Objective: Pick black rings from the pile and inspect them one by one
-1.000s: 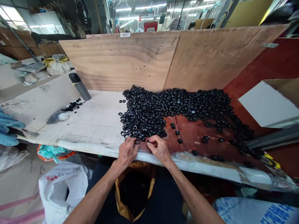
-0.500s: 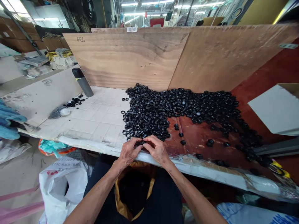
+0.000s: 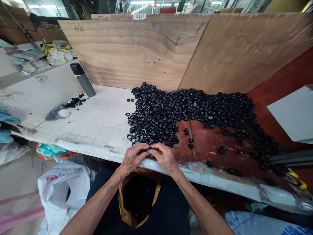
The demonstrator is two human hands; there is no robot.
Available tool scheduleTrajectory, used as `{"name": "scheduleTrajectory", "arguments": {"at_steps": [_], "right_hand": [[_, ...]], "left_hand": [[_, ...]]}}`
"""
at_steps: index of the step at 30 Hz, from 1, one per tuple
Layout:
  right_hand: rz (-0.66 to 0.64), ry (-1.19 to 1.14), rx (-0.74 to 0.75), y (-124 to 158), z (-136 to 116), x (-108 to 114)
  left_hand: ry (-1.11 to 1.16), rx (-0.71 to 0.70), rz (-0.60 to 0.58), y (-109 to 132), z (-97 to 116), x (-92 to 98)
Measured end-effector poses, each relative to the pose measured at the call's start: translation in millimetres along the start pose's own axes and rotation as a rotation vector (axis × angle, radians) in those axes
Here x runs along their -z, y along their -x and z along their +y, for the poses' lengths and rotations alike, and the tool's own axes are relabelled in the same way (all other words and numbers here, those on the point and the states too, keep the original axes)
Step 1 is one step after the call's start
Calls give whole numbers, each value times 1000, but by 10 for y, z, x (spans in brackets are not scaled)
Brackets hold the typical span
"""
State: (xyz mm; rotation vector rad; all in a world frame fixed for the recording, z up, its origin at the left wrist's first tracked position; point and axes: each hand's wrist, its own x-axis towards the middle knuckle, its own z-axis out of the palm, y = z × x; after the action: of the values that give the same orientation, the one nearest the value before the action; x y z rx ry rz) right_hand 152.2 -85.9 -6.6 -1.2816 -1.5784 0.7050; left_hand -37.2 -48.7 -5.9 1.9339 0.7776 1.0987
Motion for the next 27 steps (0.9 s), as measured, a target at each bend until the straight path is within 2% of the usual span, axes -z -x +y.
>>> {"name": "scheduleTrajectory", "arguments": {"at_steps": [3, 6, 9, 14, 18, 23, 25, 27], "right_hand": [[-32, 80, -5, 1, 4, -36], [10, 191, 41, 5, -20, -60], [38, 157, 57, 14, -60, -46], [-17, 131, 145, 38, -82, -12], [15, 205, 138, 35, -25, -49], [-8, 389, 68, 25, -1, -86], [30, 356, 48, 41, -27, -83], [29, 265, 96, 63, -59, -72]], "left_hand": [[-2, -22, 21, 14, -20, -2], [4, -4, 25, 14, -25, -4], [3, 1, -1, 9, -21, -14], [-39, -9, 22, 22, -43, -34], [-82, -52, 29, 30, -27, -35], [-60, -30, -60, 10, 45, -18], [-37, 8, -40, 7, 43, -19], [-5, 52, 1, 14, 19, -26]]}}
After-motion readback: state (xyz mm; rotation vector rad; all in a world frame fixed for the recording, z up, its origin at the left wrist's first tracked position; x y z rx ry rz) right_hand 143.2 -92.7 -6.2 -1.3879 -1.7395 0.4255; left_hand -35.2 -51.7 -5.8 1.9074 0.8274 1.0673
